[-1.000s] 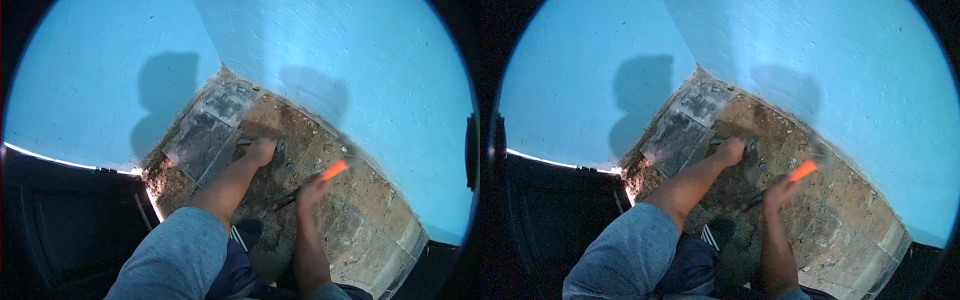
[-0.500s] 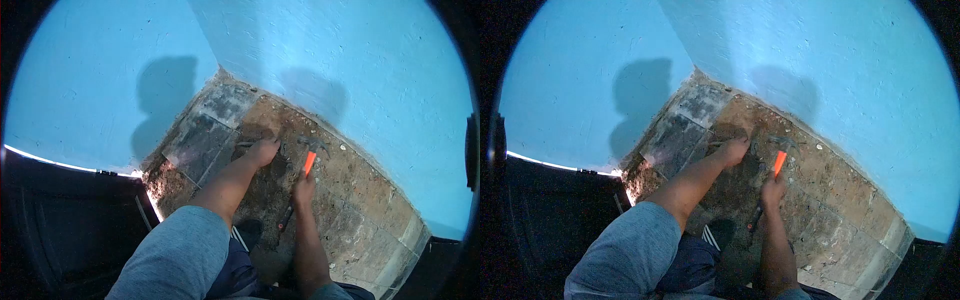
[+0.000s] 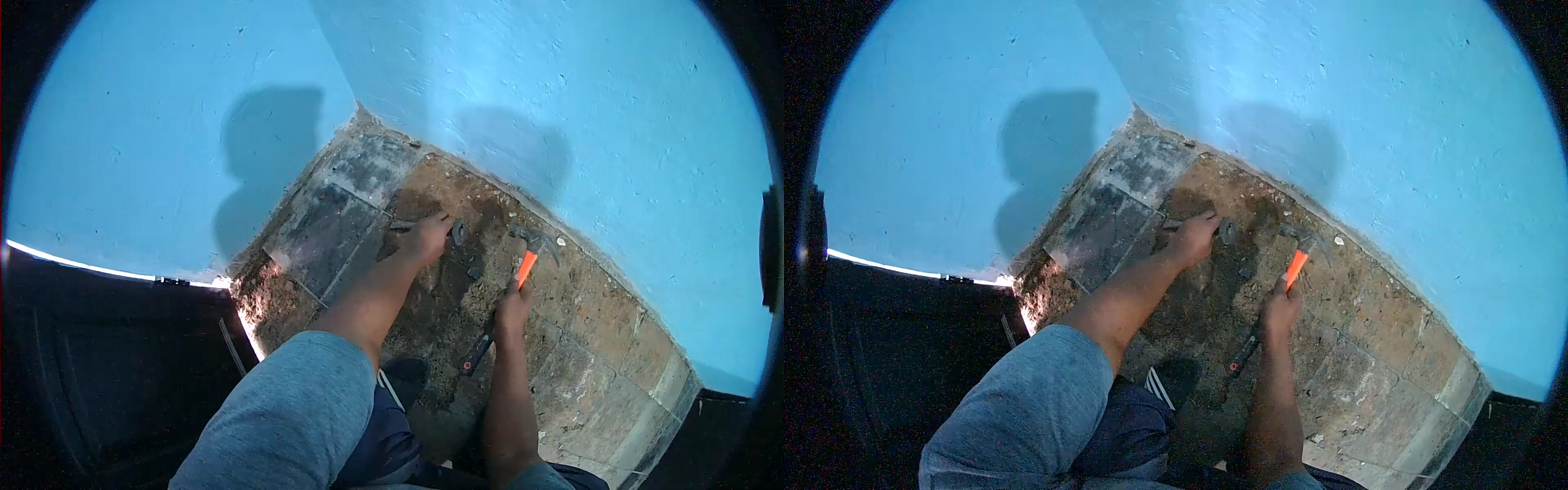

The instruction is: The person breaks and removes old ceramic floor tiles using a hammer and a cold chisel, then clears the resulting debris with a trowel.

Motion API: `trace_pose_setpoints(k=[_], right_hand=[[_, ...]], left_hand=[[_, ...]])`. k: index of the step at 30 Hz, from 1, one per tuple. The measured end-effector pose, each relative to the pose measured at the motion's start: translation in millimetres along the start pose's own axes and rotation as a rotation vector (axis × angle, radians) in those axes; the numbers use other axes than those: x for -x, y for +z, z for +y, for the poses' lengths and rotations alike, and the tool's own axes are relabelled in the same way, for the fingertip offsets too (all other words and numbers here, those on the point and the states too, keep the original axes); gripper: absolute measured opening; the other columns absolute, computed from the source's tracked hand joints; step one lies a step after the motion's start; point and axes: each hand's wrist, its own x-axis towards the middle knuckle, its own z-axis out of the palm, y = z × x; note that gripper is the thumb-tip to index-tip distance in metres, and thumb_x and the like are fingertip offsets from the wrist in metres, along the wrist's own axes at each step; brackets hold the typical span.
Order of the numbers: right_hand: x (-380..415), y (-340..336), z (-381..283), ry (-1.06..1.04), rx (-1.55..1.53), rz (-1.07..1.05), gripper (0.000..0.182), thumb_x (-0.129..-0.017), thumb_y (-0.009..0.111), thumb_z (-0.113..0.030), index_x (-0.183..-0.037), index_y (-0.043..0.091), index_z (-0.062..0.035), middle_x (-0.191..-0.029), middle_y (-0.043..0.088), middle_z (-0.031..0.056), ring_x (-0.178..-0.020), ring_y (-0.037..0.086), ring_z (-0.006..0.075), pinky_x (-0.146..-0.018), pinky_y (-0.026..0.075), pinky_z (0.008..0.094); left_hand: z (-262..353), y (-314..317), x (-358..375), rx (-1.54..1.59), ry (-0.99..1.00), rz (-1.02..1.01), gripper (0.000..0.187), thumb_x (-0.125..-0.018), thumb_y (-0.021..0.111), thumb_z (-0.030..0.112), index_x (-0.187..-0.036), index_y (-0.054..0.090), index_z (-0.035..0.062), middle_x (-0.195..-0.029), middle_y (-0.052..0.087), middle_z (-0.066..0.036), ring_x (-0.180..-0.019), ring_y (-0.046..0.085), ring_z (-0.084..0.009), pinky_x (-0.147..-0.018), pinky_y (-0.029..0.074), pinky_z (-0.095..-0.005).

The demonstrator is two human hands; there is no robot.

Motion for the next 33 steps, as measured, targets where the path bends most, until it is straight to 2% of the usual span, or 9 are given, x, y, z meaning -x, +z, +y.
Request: trace_pose_setpoints(k=[7,12,15,17,20,23,25,28,33], right_hand=[[-1.7,-4.0,-31.9,-0.097,-0.233,0.141,0.028,-0.106,0.049,-0.033,-0.088,0.05,-0.0108,-0.063,0.043,-0.0021,-0.048,0.043,0.01,-0.043,0.036,0.0276],[18.6,6.9,-67.4,-0.255,-0.432,0.3,0.028,-0.107,0.048,-0.031,-0.087,0.048,-0.0105,-0.064,0.04,-0.0031,-0.053,0.042,0.0081,-0.047,0.035,0.0257],[15.1,22.1,2.2,-0.35,-0.132,0.3,0.028,-0.106,0.05,-0.032,-0.089,0.049,-0.0093,-0.066,0.041,-0.0031,-0.057,0.042,0.0066,-0.05,0.034,0.0251],[24.3,42.0,45.5,-0.19,0.221,0.145,0.029,-0.105,0.052,-0.033,-0.092,0.051,-0.0077,-0.068,0.044,-0.0021,-0.059,0.042,0.0061,-0.051,0.033,0.0251],[33.3,48.7,54.9,-0.174,0.205,-0.069,0.042,-0.104,0.052,-0.042,-0.098,0.057,-0.0013,-0.072,0.053,0.0041,-0.067,0.054,0.0141,-0.059,0.043,0.0315],[36.2,32.9,0.3,0.046,0.027,-0.144,0.039,-0.104,0.052,-0.04,-0.099,0.057,-0.0015,-0.072,0.054,0.0035,-0.063,0.054,0.0139,-0.053,0.042,0.0323],[24.9,15.5,-29.4,-0.079,0.075,-0.021,0.033,-0.105,0.051,-0.036,-0.098,0.055,-0.0044,-0.07,0.051,0.0016,-0.055,0.049,0.012,-0.047,0.039,0.0308],[15.4,-13.3,-85.4,-0.244,-0.276,0.165,0.032,-0.107,0.045,-0.037,-0.092,0.05,-0.0089,-0.067,0.047,0.0006,-0.051,0.045,0.0111,-0.045,0.038,0.0278],[23.3,-32.5,-132.1,-0.454,-0.497,0.431,0.035,-0.107,0.041,-0.038,-0.088,0.047,-0.0091,-0.067,0.046,0.0013,-0.05,0.045,0.014,-0.044,0.039,0.0284]], left_hand=[[11.3,-7.8,-2.5,0.085,-0.101,-0.184,0.058,-0.081,0.066,-0.002,-0.137,0.049,-0.0032,-0.13,0.057,-0.024,-0.124,0.053,-0.0404,-0.105,0.046,-0.049],[-9.1,17.0,-11.9,0.026,0.037,-0.053,0.049,-0.076,0.064,-0.004,-0.125,0.055,-0.0053,-0.115,0.062,-0.025,-0.115,0.057,-0.0425,-0.098,0.048,-0.051],[-8.3,11.2,-10.9,0.032,0.021,-0.078,0.046,-0.076,0.064,-0.004,-0.122,0.057,-0.0049,-0.115,0.063,-0.026,-0.114,0.058,-0.0434,-0.098,0.048,-0.0508],[-8.1,8.6,-9.4,0.015,0.036,-0.117,0.046,-0.077,0.064,-0.003,-0.123,0.057,-0.0051,-0.116,0.062,-0.026,-0.113,0.058,-0.0436,-0.098,0.048,-0.0507],[-11.2,10.5,-11.3,-0.019,0.08,-0.182,0.045,-0.079,0.063,-0.002,-0.124,0.056,-0.0056,-0.118,0.062,-0.026,-0.114,0.058,-0.0434,-0.099,0.047,-0.0507],[-12.9,15.6,-10.6,-0.035,0.065,-0.166,0.042,-0.081,0.062,0.0,-0.123,0.057,-0.0036,-0.118,0.062,-0.026,-0.115,0.058,-0.0425,-0.099,0.048,-0.0503],[-7.8,7.4,-10.3,-0.046,0.044,-0.114,0.039,-0.082,0.063,0.001,-0.12,0.06,0.0001,-0.118,0.064,-0.025,-0.113,0.06,-0.0408,-0.098,0.049,-0.049],[-31.6,34.9,-19.5,-0.015,0.194,0.146,0.031,-0.084,0.061,0.0,-0.115,0.059,-0.0024,-0.121,0.06,-0.026,-0.116,0.055,-0.0443,-0.099,0.047,-0.0524],[-11.4,5.0,-14.6,0.034,0.021,-0.095,0.025,-0.083,0.065,0.002,-0.107,0.063,0.0004,-0.109,0.065,-0.024,-0.108,0.06,-0.0442,-0.093,0.049,-0.0532]])
